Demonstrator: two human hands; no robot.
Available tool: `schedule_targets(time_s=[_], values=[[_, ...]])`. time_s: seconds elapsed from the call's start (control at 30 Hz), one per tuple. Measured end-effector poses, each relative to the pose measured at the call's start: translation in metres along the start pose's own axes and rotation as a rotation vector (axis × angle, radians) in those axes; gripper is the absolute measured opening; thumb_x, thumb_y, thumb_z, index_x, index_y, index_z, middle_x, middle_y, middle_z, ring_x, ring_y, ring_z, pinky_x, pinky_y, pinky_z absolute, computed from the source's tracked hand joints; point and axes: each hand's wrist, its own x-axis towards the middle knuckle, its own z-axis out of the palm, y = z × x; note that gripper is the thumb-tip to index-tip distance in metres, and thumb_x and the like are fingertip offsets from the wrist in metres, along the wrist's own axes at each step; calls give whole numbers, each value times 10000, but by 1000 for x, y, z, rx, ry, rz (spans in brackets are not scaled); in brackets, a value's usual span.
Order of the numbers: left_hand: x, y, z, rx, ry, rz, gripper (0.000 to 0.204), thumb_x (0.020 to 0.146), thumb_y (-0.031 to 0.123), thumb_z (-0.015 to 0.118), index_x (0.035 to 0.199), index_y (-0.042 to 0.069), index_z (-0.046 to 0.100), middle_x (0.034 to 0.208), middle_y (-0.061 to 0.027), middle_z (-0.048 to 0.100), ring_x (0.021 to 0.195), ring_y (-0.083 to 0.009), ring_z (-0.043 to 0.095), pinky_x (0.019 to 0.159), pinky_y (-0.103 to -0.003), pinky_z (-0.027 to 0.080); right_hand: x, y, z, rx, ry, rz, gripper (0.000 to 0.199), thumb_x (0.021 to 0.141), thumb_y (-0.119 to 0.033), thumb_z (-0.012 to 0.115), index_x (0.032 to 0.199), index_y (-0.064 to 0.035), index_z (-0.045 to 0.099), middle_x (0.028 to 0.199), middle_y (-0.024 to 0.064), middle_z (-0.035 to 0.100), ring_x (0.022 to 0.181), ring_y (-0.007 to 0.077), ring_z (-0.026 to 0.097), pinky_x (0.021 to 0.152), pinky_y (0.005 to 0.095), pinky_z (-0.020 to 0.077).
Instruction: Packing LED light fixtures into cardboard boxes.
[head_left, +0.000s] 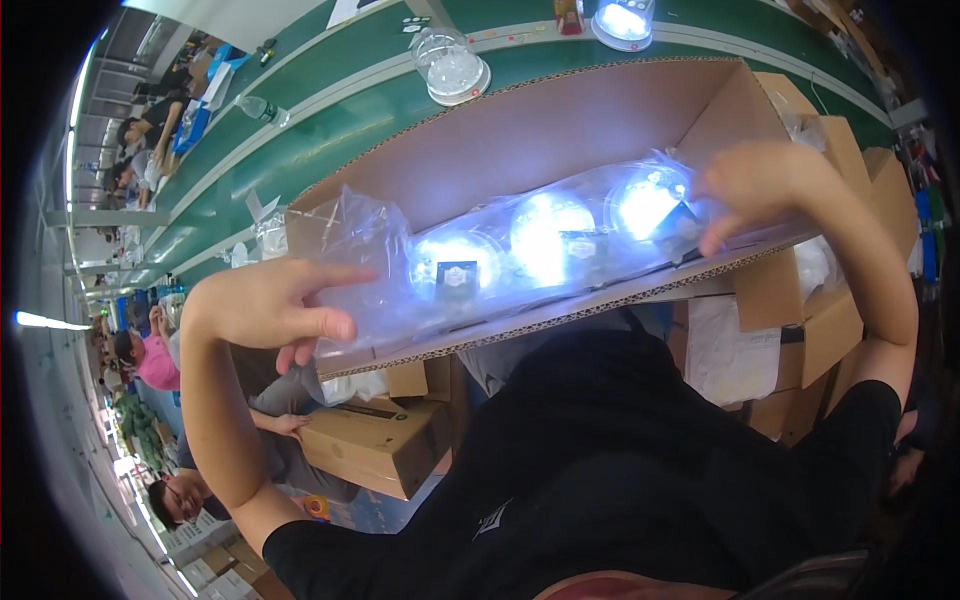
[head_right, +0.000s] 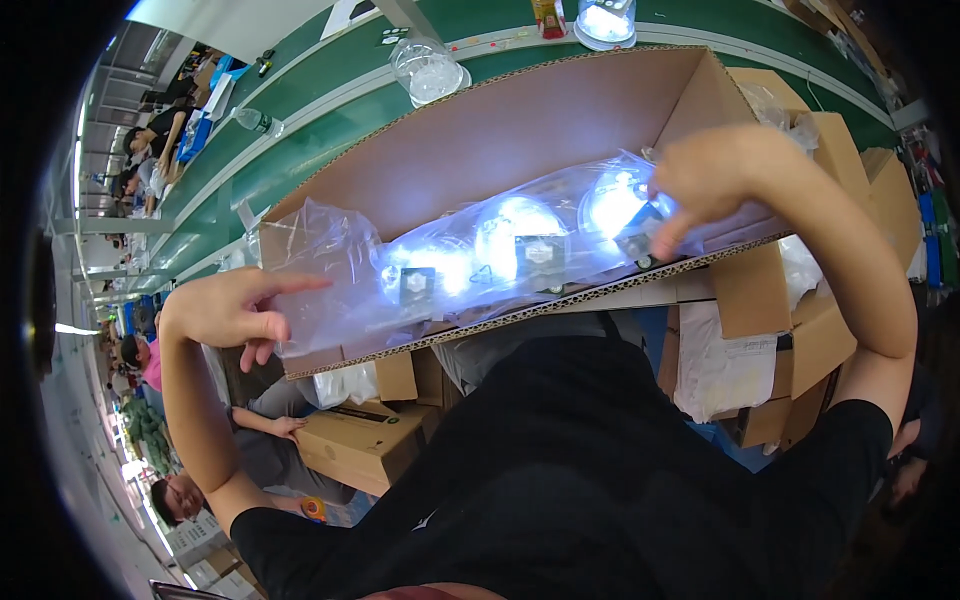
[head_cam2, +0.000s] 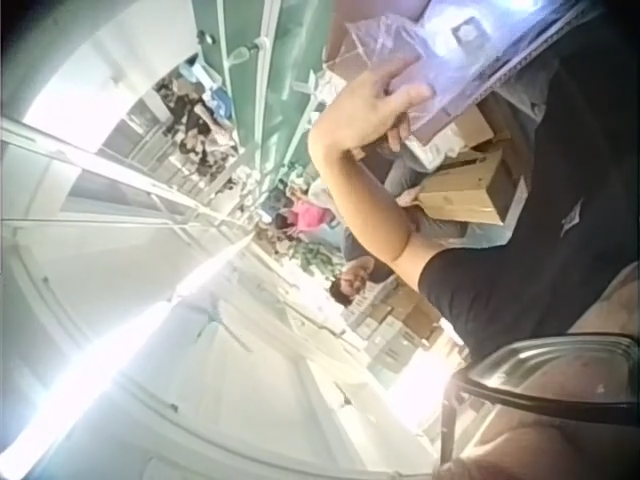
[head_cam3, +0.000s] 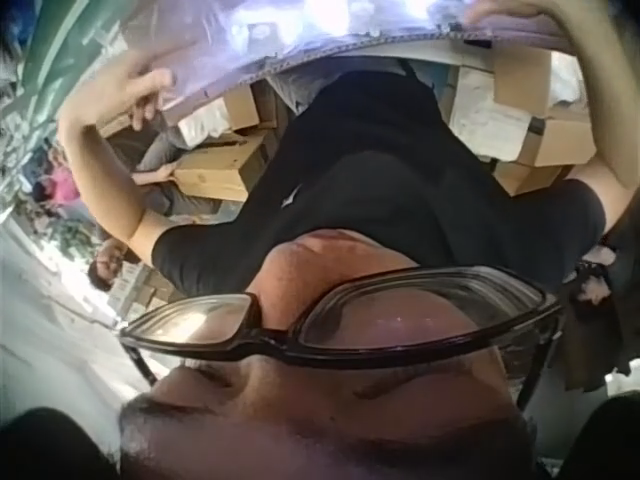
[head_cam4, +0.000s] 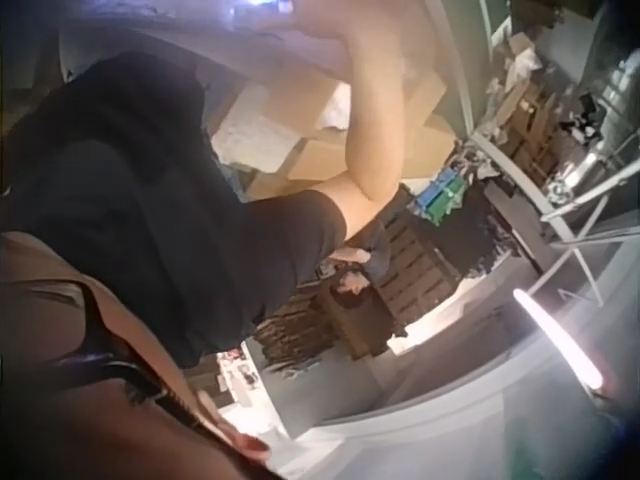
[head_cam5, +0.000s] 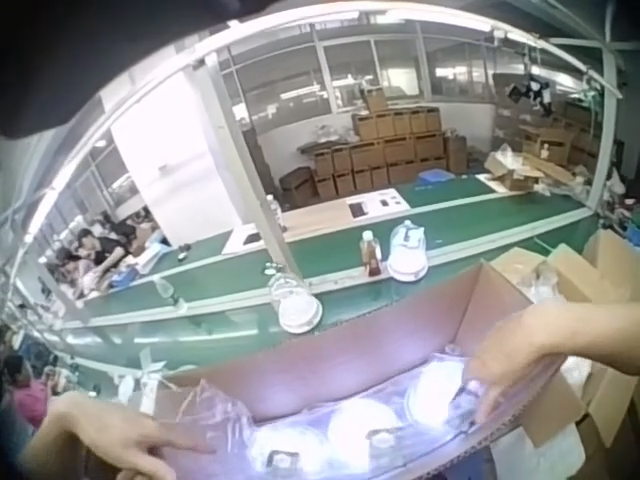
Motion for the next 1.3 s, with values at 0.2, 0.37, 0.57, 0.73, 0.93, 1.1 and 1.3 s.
schedule_targets(time_s=[0.2,0.37,0.57,0.73,0.93,1.1,1.3], values=[[76,-20,22,537,390,335,586,888,276,722,1381,46,506,1158,-220,640,1081,-362,636,934,-411,504,71,12,10,268,56,-195,458,1002,-356,543,1316,-26,596,1190,204,675,1140,380,620,976,455,487],[127,-27,63,655,255,5,1047,796,419,799,1544,-6,202,1460,-319,430,1343,-471,446,1170,-488,310,89,5,56,12,-201,-10,1011,841,-380,753,1582,-64,143,1596,244,261,1360,402,463,1091,470,428],[176,-54,55,654,375,36,1192,763,406,832,1562,-21,56,1487,-363,360,1313,-518,458,1105,-528,400,96,32,69,166,-123,129,1245,723,-280,872,1593,-66,7,1596,253,268,1368,411,451,1086,470,426],[185,-41,71,544,420,73,1224,750,396,847,1564,-11,28,1414,-417,390,1141,-535,586,959,-519,521,105,48,74,125,-178,152,1265,705,-301,897,1585,-32,28,1429,248,509,1238,412,562,1001,450,474],[192,-58,74,736,503,53,1265,711,375,875,1556,-47,32,1344,-361,487,997,-453,671,840,-471,568,82,47,43,49,-20,87,1144,665,-312,919,1528,-11,231,1271,240,615,1131,385,636,893,461,531],[130,-23,62,715,484,64,975,763,242,831,1526,26,264,1381,-259,514,998,-416,677,854,-462,560,-9,-19,29,21,873,-197,572,866,-436,706,1216,-10,550,1066,161,648,983,345,665,812,421,552],[139,17,59,695,515,700,551,882,85,660,1413,113,512,1417,-129,528,1198,-335,577,948,-444,499,-37,-73,70,96,737,-232,550,874,-543,634,1068,-32,581,807,78,644,819,260,676,672,374,534]])
